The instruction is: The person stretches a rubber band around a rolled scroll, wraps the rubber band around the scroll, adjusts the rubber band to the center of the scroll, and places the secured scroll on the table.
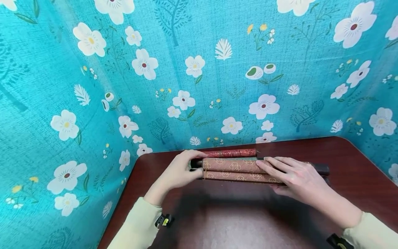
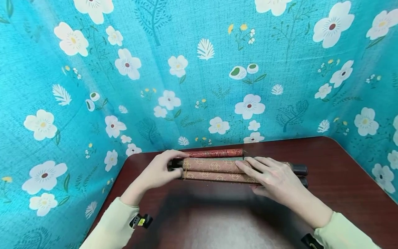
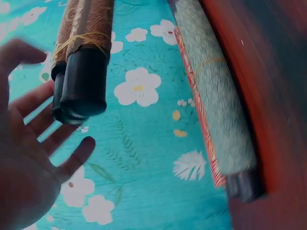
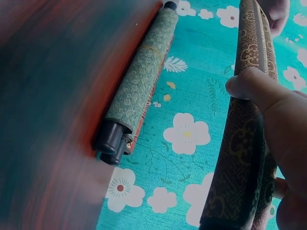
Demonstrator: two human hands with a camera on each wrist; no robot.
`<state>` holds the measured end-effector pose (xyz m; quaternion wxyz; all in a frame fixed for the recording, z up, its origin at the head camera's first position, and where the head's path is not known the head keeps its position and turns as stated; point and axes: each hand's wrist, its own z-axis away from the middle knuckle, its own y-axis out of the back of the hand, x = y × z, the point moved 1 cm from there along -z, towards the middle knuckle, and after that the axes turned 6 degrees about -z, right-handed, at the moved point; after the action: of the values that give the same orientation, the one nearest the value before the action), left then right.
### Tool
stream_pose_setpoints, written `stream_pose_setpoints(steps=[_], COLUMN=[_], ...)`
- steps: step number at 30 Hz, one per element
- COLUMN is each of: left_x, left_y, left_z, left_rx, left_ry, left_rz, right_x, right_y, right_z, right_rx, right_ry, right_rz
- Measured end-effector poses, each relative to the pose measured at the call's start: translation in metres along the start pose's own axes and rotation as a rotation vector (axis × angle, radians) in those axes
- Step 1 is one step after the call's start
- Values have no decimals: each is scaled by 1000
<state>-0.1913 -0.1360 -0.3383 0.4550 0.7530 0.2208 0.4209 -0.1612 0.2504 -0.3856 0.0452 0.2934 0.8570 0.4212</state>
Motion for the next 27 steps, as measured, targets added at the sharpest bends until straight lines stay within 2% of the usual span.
stream_pose_setpoints(steps=[2, 4, 8, 11, 17, 22, 27], left_x=[3, 7, 13, 14, 16, 19, 24], left_y=[1, 2, 0, -2, -7, -8, -7], left_z=[3, 5, 7, 7, 4, 1, -6], left_rx=[20, 41, 83, 121, 215, 259, 274], left_ry=[-110, -178, -240, -285, -395, -444, -482], left_rz=[-151, -301, -525, -631, -727, -724, -703], right_x=[0, 1, 0, -1, -2, -3, -4], right_y=[1, 2, 4, 3, 5, 6, 4], right_z=[-2, -3, -5, -6, -6, -8, -10], right_rx=[18, 34, 48, 51, 57, 64, 69], right_ry=[-9, -16, -16, -9, -9, -12, -47], right_rz=[4, 12, 9, -2, -4, -14, -39])
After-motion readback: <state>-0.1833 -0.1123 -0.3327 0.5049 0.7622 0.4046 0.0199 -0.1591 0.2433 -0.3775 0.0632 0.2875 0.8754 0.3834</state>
